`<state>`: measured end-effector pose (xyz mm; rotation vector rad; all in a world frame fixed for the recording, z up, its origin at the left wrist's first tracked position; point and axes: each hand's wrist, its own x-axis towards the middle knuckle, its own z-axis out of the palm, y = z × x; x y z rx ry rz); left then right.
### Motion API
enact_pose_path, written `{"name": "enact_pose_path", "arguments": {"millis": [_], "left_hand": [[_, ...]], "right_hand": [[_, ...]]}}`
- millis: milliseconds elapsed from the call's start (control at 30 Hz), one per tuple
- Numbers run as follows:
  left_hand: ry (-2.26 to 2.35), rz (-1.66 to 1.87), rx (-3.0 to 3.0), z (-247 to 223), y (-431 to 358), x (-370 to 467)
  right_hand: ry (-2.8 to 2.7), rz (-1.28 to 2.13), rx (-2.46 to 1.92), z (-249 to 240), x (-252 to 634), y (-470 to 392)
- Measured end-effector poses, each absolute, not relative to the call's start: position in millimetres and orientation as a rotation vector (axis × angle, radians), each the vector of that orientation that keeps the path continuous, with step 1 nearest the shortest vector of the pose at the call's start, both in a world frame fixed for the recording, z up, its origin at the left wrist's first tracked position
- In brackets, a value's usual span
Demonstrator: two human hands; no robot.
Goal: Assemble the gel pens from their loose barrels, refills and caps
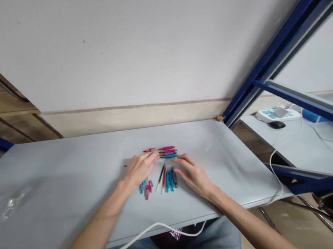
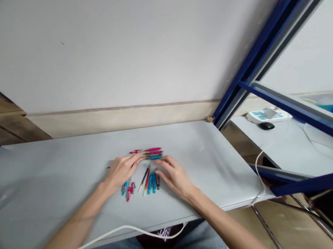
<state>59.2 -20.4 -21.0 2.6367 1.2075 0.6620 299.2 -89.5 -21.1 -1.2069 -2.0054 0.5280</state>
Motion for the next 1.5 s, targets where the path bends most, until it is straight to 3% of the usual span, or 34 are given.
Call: {"name": "enact_pose_path", "arguments": {"millis": [400,833,1033,1500], "left_hand": [[1.168,0.702,2.602,-30,-21,61],[1.24,0.733,2.553,-32,-14,54],[1.181,0.889,2.546,-32,-15,56],[1.113,1.057,2.604,-37,-19,60]], "right_hand": [[-2.331,0.571,-1.176,-18,312,-107],[-1.368,1.098,-1.119,-11,272,-17],[-1.297,1.246,-0.946,-26,264,-13],[-1.302,1.187,-1.03,-21,272,-28]]}}
